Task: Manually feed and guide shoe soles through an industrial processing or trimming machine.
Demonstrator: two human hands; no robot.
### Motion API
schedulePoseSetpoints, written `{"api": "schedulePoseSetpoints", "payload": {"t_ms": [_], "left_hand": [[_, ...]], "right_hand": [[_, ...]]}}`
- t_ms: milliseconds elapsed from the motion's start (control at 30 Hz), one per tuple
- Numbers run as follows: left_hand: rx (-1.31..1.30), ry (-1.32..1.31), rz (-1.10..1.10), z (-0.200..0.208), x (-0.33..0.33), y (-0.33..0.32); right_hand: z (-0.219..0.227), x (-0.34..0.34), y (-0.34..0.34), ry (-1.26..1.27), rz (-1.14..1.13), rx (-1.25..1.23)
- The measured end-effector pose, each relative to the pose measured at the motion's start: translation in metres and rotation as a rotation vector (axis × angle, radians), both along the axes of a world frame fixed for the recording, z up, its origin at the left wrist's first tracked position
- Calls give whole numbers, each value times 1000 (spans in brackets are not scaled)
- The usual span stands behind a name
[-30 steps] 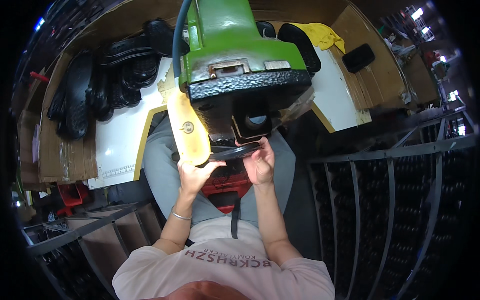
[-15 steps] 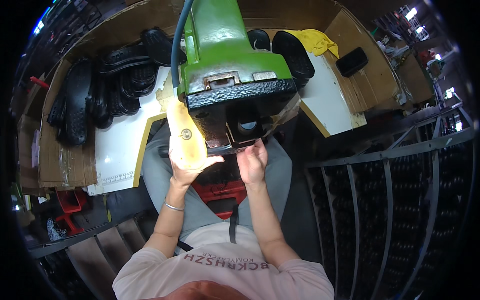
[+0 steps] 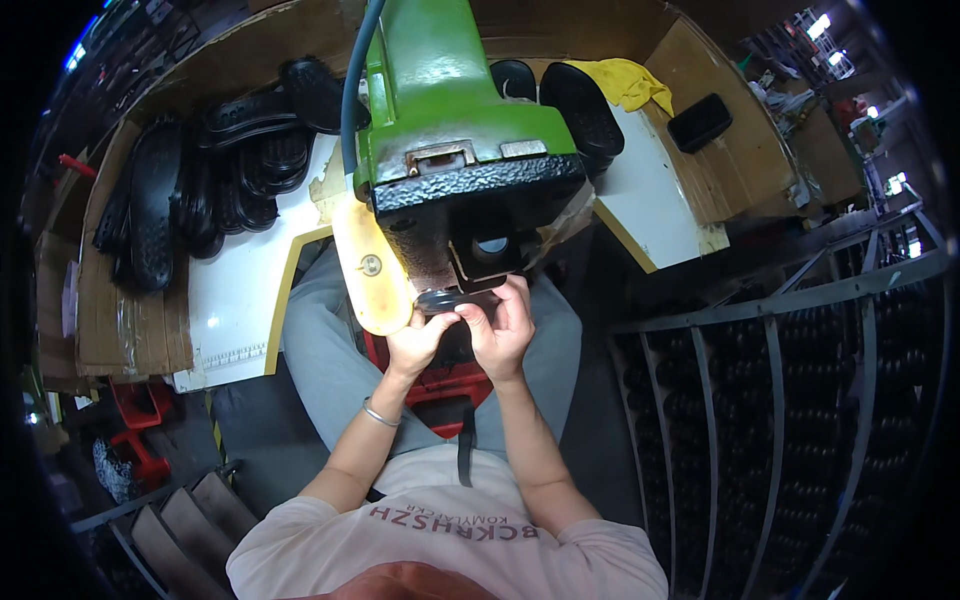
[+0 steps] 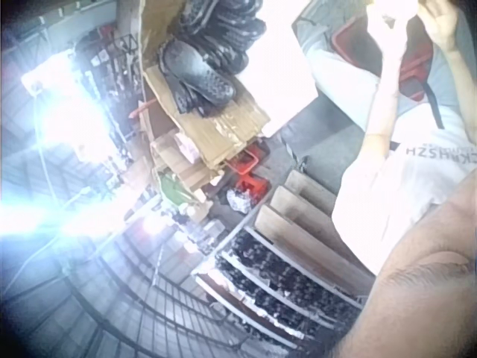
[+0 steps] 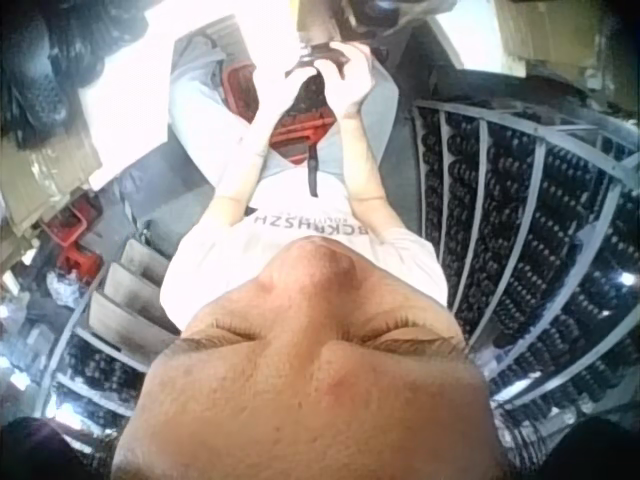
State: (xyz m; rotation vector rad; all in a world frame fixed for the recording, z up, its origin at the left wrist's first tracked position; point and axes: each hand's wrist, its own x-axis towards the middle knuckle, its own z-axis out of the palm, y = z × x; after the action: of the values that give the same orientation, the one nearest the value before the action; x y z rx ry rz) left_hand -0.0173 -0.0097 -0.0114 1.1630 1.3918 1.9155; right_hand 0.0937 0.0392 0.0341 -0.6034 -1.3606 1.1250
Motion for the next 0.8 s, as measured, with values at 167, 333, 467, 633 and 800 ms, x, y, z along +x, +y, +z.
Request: {"api": "schedulePoseSetpoints", "payload": {"t_ms": [167,333,467,633,800], "left_hand": [[60,-197,34,5,15,2],[170,-658,14,14,24,-10],[178,-771,-153,7,15,-28],[59,-90,-110,72,-72,8],[-79,812,438,87,-179,101]], "right_hand": [[-53,20,24,20,70,-110],[-102,48,28,71,255,-458],[-123,94,20,233,469,-632],[-126,175,9,363,370,-633],[-44,183,23,363,42,-395]]}}
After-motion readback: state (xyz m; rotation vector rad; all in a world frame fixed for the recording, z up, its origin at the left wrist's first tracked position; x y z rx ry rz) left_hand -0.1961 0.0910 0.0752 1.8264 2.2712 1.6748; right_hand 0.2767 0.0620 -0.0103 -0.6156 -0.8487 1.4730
